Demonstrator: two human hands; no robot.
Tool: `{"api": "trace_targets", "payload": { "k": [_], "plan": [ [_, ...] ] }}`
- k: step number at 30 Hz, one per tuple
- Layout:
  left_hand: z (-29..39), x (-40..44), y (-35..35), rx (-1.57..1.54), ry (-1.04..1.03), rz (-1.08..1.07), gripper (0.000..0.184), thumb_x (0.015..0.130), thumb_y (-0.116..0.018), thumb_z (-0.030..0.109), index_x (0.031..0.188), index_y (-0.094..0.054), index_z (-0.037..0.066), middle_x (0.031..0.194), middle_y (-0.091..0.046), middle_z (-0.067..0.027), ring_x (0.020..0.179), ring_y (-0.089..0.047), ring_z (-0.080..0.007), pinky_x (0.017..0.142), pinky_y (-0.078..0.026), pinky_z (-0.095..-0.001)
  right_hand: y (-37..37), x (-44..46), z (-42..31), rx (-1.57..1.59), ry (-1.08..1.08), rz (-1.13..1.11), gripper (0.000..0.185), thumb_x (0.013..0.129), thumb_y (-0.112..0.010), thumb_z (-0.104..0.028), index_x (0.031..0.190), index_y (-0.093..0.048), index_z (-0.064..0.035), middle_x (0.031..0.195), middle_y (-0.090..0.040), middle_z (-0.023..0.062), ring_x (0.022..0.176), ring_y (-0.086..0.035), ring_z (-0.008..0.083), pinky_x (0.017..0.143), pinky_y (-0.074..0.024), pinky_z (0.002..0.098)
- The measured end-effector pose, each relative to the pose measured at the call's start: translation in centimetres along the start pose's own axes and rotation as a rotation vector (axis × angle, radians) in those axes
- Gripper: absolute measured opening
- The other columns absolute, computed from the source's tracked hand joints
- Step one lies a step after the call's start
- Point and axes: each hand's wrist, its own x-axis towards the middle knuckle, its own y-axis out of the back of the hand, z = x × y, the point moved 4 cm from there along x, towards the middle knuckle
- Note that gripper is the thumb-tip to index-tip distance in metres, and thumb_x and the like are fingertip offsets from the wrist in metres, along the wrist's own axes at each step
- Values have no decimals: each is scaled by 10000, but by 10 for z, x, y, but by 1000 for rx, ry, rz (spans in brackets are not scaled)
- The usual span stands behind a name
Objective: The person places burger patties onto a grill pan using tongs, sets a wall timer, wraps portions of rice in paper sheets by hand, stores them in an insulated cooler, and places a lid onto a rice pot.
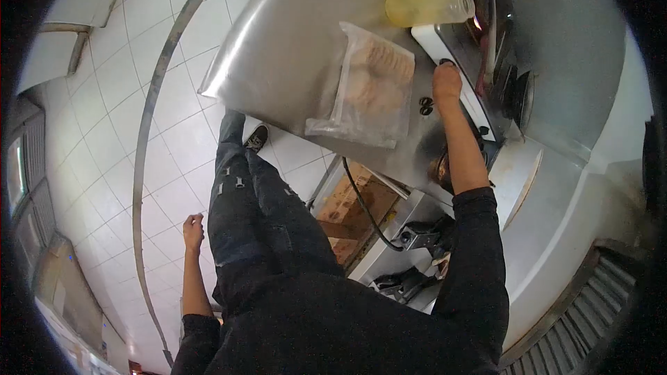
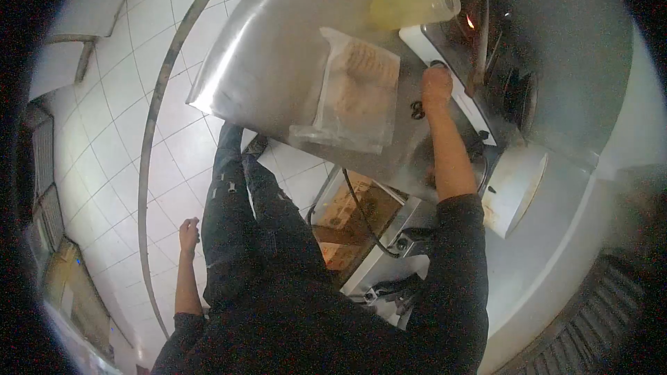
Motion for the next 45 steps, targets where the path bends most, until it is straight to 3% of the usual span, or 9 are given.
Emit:
{"api": "trace_targets", "payload": {
  "k": [6,9,18,22,28,32,34,43,45],
  "plan": [
    [-69,-15,17,10,95,28,310,950,-559,336,1001,-629,39,633,-456,16,524,-450,-89,454,-380,-274,24,-18,0,-33,-4,-30,400,867,-632,-68,1207,-547,125,1050,-669,252,917,-711,298,716,-606,327],
    [-89,-18,21,-9,101,51,300,948,-567,330,977,-634,39,619,-464,16,505,-451,-85,436,-376,-267,28,-17,7,202,-96,-20,279,882,-610,-89,1081,-627,107,1019,-690,254,895,-716,334,730,-599,374],
    [-75,-15,14,-74,-20,134,286,945,-583,318,925,-660,43,602,-525,-12,476,-494,-102,398,-404,-275,234,25,94,549,-144,91,265,897,-616,-275,1054,-695,-75,1028,-699,197,990,-660,398,856,-519,477],
    [-37,-14,15,-81,-122,152,287,938,-585,301,897,-651,25,574,-515,-25,463,-499,-119,400,-414,-290,263,111,144,551,-176,269,322,911,-598,-316,1130,-666,-90,1081,-695,171,1046,-645,361,875,-509,454],
    [23,-8,36,-199,17,163,254,894,-600,264,840,-616,16,566,-486,-25,440,-489,-140,390,-422,-307,236,212,151,577,-234,-47,468,851,-654,-429,1201,-633,-118,1278,-624,121,1158,-597,369,992,-440,551],
    [69,13,54,-32,-98,113,238,850,-597,245,855,-611,7,582,-500,-46,452,-512,-170,388,-448,-331,218,249,163,606,-198,-128,424,846,-670,-357,1164,-635,-78,1211,-641,195,1149,-603,367,942,-491,491],
    [99,20,61,-137,54,104,243,838,-600,245,856,-611,4,586,-508,-54,464,-518,-172,398,-459,-337,232,247,163,591,-177,-77,372,828,-705,-315,1092,-674,-55,1126,-672,191,1080,-637,365,900,-517,462],
    [256,68,96,-112,-59,114,226,880,-591,248,903,-616,24,594,-464,-11,448,-462,-129,393,-411,-302,240,267,169,434,45,66,270,857,-707,-312,955,-713,-60,981,-692,171,970,-659,348,841,-519,456],
    [277,73,97,20,-215,63,232,887,-591,251,916,-617,22,598,-466,-10,457,-469,-126,397,-415,-296,247,263,171,473,50,0,267,866,-698,-305,963,-708,-57,981,-686,169,984,-650,345,855,-510,456]
  ]
}}
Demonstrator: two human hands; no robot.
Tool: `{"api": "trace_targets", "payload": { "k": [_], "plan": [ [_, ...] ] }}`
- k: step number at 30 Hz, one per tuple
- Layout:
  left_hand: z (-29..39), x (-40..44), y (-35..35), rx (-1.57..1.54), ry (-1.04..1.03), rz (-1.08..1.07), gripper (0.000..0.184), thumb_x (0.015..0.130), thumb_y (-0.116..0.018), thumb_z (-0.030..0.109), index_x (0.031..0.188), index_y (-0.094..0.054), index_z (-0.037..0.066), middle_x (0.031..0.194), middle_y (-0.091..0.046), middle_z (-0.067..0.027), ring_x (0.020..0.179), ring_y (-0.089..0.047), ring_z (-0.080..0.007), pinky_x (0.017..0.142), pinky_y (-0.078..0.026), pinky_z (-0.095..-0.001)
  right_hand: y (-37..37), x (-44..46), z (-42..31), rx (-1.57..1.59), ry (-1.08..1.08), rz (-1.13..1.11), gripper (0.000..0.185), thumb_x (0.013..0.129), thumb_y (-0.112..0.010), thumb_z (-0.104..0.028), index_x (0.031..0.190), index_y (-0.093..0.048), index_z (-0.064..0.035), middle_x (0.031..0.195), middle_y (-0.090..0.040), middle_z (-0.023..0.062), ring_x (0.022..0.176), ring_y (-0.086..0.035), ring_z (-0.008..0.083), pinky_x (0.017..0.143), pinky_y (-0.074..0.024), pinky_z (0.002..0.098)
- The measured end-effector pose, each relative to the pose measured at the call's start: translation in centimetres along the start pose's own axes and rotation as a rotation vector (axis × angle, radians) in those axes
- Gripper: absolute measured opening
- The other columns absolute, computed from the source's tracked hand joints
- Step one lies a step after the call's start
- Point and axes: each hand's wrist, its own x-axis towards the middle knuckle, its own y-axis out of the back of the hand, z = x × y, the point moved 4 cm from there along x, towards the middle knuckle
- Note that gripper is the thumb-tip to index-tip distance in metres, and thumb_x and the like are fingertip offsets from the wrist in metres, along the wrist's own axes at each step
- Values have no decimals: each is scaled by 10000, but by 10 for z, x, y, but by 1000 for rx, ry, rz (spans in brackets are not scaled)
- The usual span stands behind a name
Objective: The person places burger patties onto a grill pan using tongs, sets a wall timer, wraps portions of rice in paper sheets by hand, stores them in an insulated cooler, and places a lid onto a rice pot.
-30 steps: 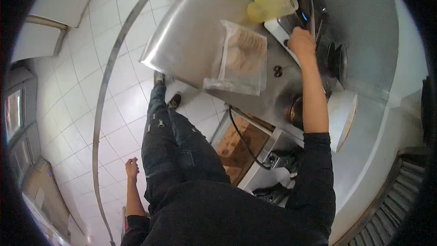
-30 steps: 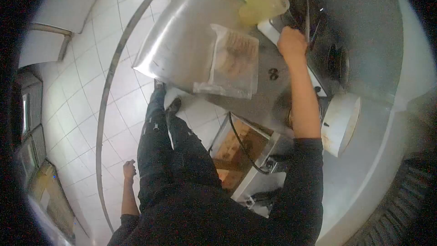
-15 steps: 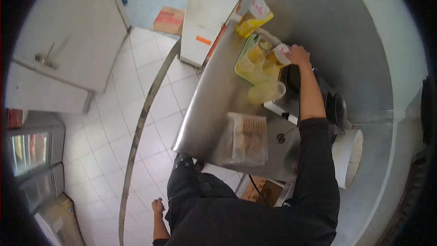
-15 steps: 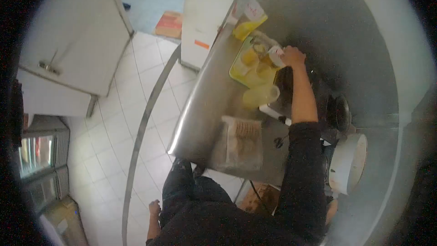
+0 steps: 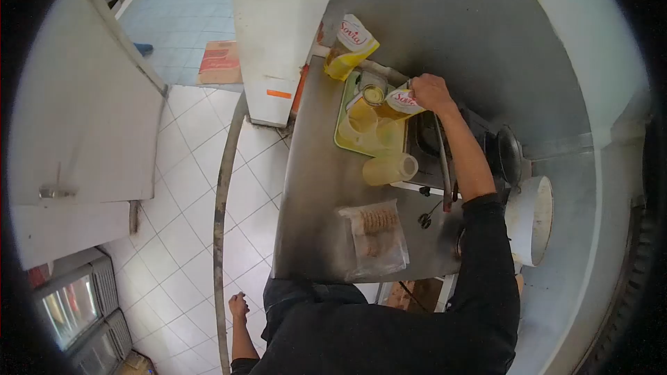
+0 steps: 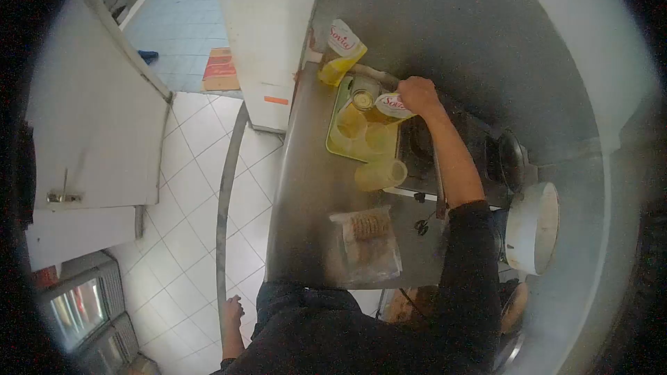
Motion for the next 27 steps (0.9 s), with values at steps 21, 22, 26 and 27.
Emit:
{"api": "trace_targets", "payload": {
  "k": [21,22,26,27],
  "plan": [
    [-27,-22,-16,-147,232,17,204,879,-593,210,921,-604,10,607,-496,-32,449,-474,-142,384,-398,-305,-56,35,65,535,-202,-172,256,820,-711,-204,768,-724,46,712,-689,159,590,-642,265,581,-504,397],
    [-28,-23,-17,-148,231,17,203,877,-594,209,920,-604,11,607,-497,-32,450,-475,-142,385,-400,-306,-57,34,66,597,-255,-217,253,825,-711,-200,763,-725,44,686,-684,144,541,-625,235,541,-496,383],
    [-30,-22,-19,-148,213,10,204,872,-596,215,911,-607,15,610,-503,-35,453,-481,-145,393,-413,-313,-41,24,56,614,-238,-213,271,845,-707,-207,731,-721,38,645,-670,110,440,-546,176,450,-445,348],
    [-29,-21,-21,-134,210,16,204,871,-598,217,906,-607,16,612,-506,-37,454,-484,-146,392,-413,-313,-27,17,49,604,-230,-224,281,847,-708,-218,729,-719,37,649,-672,110,437,-543,176,446,-441,347]
  ]
}}
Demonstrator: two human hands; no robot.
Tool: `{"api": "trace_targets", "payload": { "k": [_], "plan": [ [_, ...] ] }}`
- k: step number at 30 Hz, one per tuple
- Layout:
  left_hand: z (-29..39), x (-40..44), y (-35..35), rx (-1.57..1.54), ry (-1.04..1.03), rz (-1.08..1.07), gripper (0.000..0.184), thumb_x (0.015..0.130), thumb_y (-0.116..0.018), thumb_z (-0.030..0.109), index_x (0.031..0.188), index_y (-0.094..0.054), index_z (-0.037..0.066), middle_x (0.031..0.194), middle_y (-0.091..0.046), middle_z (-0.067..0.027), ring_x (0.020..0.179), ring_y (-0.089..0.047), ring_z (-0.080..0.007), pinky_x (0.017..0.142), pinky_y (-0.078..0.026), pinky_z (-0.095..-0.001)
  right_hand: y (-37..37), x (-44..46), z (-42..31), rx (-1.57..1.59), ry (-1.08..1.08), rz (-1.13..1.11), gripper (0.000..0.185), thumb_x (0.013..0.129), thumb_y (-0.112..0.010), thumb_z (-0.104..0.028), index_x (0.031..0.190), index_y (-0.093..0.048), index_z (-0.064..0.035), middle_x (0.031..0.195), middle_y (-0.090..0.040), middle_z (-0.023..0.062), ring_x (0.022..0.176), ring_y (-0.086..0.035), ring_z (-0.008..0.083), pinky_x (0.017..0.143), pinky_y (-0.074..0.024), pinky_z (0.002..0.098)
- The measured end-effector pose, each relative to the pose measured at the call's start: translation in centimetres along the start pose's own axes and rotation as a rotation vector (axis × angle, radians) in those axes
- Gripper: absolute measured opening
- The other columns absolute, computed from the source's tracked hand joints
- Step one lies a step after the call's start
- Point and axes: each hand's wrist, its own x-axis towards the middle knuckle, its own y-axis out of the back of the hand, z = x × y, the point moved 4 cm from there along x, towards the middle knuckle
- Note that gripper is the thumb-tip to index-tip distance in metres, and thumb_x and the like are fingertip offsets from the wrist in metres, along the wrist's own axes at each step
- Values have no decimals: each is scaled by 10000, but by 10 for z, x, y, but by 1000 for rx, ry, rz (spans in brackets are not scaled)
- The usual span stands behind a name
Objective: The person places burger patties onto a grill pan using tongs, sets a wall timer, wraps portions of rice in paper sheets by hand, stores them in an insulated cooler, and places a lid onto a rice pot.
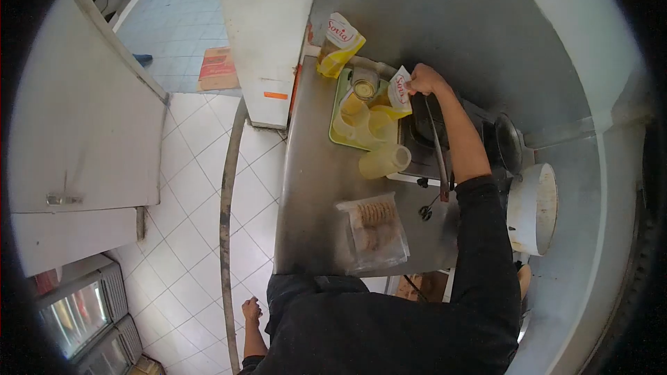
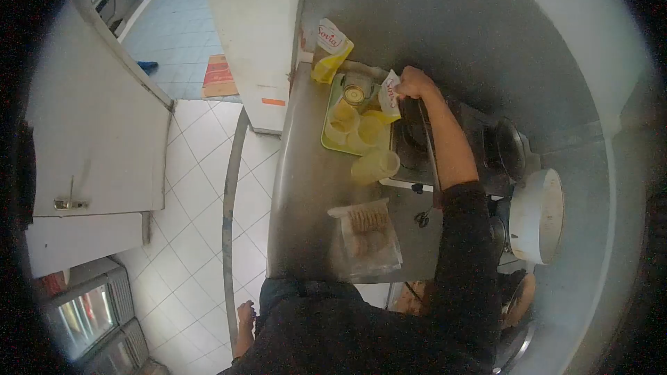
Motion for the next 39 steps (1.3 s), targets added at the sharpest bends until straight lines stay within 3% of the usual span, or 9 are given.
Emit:
{"api": "trace_targets", "payload": {
  "k": [10,13,19,22,25,29,32,35,39],
  "plan": [
    [1,9,-11,-18,-120,-67,221,887,-591,244,886,-611,23,589,-496,-25,445,-483,-138,393,-414,-304,1,-31,-5,-21,117,320,369,850,-727,-343,761,-724,15,654,-687,75,539,-599,175,565,-491,339],
    [-5,7,-7,-18,-124,-53,225,896,-588,250,888,-613,27,582,-480,-11,439,-470,-131,388,-404,-299,23,-78,-13,22,180,264,392,825,-722,-401,876,-719,-13,733,-701,117,669,-664,295,684,-515,401],
    [-18,4,-7,21,-87,-44,220,890,-599,244,897,-613,24,579,-469,-7,431,-456,-123,380,-382,-290,3,-246,-29,352,302,150,297,933,-658,-289,860,-673,-2,663,-635,14,603,-571,75,565,-448,269],
    [-19,4,-11,80,-87,-80,214,883,-609,236,894,-616,22,583,-475,-9,432,-456,-123,380,-377,-285,-47,-307,-9,533,232,-182,280,932,-665,-288,912,-676,-9,696,-646,8,612,-582,81,548,-449,268],
    [-14,10,-15,123,-113,-120,212,879,-615,231,896,-622,20,588,-481,-9,433,-456,-121,379,-375,-283,-100,-334,28,504,34,-213,310,919,-664,-313,885,-692,-6,740,-691,66,662,-640,128,609,-496,291],
    [12,10,-19,142,-146,-118,237,889,-612,256,920,-635,22,598,-486,-2,449,-463,-111,392,-383,-278,-124,-344,96,432,-289,291,492,854,-713,-434,1018,-692,29,811,-716,163,738,-691,236,689,-527,361],
    [34,11,-20,147,-194,-139,252,899,-603,267,935,-635,20,603,-484,3,453,-463,-106,396,-384,-270,-134,-339,124,415,-408,700,615,793,-736,-556,997,-688,22,743,-703,129,722,-691,241,657,-517,349],
    [42,26,-22,134,-229,-172,261,906,-596,273,947,-633,17,606,-482,8,459,-463,-102,398,-385,-265,-165,-301,142,228,-421,796,770,751,-742,-612,1110,-628,60,849,-713,194,872,-708,307,764,-534,393],
    [60,19,-22,139,-266,-173,260,911,-593,269,948,-633,15,606,-477,10,468,-464,-101,407,-394,-265,-163,-272,129,262,-502,380,735,759,-743,-594,1071,-634,62,968,-688,262,963,-684,361,815,-526,442]
  ]
}}
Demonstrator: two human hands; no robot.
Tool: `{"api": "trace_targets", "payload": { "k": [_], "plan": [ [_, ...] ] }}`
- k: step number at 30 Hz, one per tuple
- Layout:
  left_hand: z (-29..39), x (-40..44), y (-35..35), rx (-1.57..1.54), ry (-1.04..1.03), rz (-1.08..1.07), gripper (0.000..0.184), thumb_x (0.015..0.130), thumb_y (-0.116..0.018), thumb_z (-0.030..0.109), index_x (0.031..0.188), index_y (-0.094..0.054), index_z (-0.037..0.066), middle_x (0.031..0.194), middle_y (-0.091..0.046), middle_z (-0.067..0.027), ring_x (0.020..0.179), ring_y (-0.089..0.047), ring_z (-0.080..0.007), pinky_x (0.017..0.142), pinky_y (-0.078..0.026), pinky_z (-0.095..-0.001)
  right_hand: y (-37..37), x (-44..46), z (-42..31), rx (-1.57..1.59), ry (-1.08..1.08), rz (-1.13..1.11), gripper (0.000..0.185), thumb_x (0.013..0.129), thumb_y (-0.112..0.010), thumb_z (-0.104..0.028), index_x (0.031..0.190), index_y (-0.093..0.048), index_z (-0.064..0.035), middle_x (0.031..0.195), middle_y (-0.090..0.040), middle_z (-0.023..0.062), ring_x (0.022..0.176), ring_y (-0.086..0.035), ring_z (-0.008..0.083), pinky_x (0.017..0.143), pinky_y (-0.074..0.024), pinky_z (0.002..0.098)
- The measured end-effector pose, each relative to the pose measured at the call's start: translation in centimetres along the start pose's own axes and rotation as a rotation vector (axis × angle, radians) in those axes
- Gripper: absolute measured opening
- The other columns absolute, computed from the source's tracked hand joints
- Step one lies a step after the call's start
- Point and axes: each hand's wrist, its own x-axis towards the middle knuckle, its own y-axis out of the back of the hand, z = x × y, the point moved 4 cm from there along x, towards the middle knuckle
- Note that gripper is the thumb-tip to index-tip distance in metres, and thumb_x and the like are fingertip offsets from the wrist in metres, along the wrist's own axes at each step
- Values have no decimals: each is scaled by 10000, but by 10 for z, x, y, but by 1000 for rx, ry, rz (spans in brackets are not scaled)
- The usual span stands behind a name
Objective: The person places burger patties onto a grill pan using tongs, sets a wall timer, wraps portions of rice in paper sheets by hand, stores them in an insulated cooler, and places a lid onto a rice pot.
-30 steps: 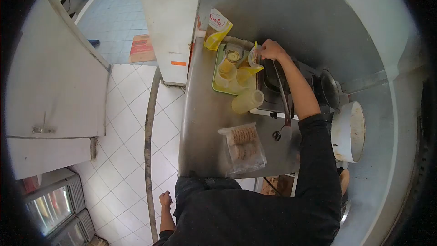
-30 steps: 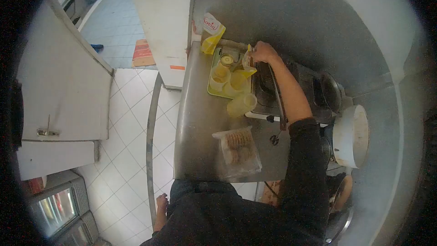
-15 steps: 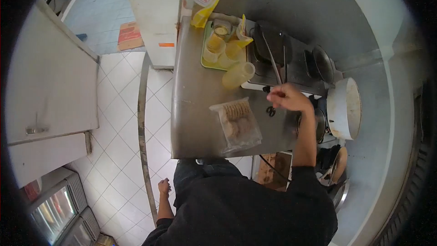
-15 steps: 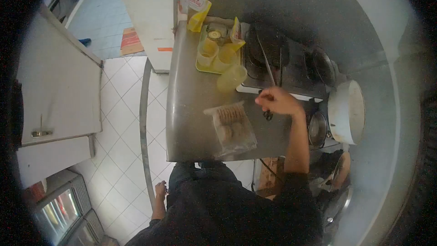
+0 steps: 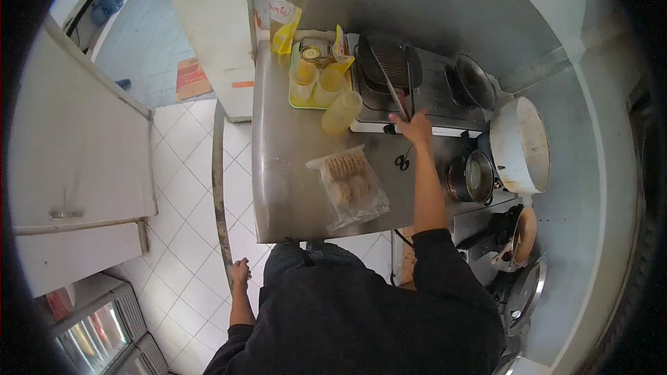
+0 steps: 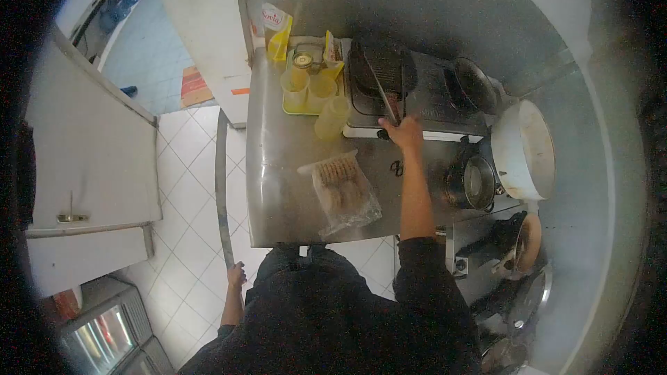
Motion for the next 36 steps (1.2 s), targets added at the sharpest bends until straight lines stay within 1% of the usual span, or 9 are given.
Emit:
{"api": "trace_targets", "payload": {
  "k": [11,14,21,24,26,28,31,35,36],
  "plan": [
    [-15,-46,7,325,-37,93,302,843,-611,269,943,-646,-14,648,-549,-61,577,-552,-182,522,-453,-337,-7,-22,25,33,22,122,611,808,-720,-527,958,-646,61,956,-676,254,946,-660,416,797,-525,479],
    [-103,32,23,60,-196,9,404,807,-615,279,1016,-663,-64,775,-647,-135,736,-622,-255,656,-490,-367,1,-28,20,31,29,156,644,799,-712,-564,952,-651,59,954,-678,246,923,-659,416,792,-522,482],
    [-95,8,17,59,-87,68,481,797,-622,276,1094,-652,-101,877,-689,-181,864,-639,-289,769,-498,-376,36,-60,5,37,120,218,698,808,-678,-597,1053,-641,56,1017,-664,255,963,-644,413,812,-513,486],
    [-48,-27,5,279,-204,114,349,801,-625,244,948,-646,-72,699,-616,-113,598,-590,-220,522,-461,-354,51,-89,-5,43,187,413,663,835,-679,-528,1160,-609,45,1052,-645,261,1001,-629,408,823,-501,487],
    [-35,-40,1,281,-59,214,364,802,-634,363,914,-752,38,742,-699,-146,672,-674,-235,620,-506,-389,56,-105,-8,68,255,501,614,845,-689,-472,1174,-604,39,1066,-642,249,1006,-623,397,828,-496,482],
    [-24,-50,-5,188,-98,163,295,803,-632,274,876,-674,-9,649,-596,-93,536,-572,-195,478,-433,-349,55,-122,-12,120,355,557,545,850,-702,-415,1146,-612,33,1079,-644,225,1005,-622,379,831,-495,474],
    [-24,-44,-10,175,-117,136,292,797,-638,246,854,-659,-39,621,-577,-84,504,-554,-194,453,-433,-339,34,-154,-18,263,479,469,449,843,-719,-368,1084,-634,1,1007,-672,164,931,-639,343,807,-498,459],
    [-44,-32,-15,334,-158,202,358,780,-648,290,852,-704,-56,688,-659,-137,612,-626,-239,579,-495,-368,-13,-210,-34,341,368,-330,378,821,-733,-343,1061,-649,-62,910,-708,114,872,-677,285,787,-509,412],
    [-70,5,-10,566,-373,110,406,766,-651,338,845,-720,-54,749,-703,-153,697,-664,-251,650,-507,-391,-28,-226,-34,307,455,-407,392,823,-724,-362,1061,-651,-59,925,-710,127,889,-679,289,787,-510,415]
  ]
}}
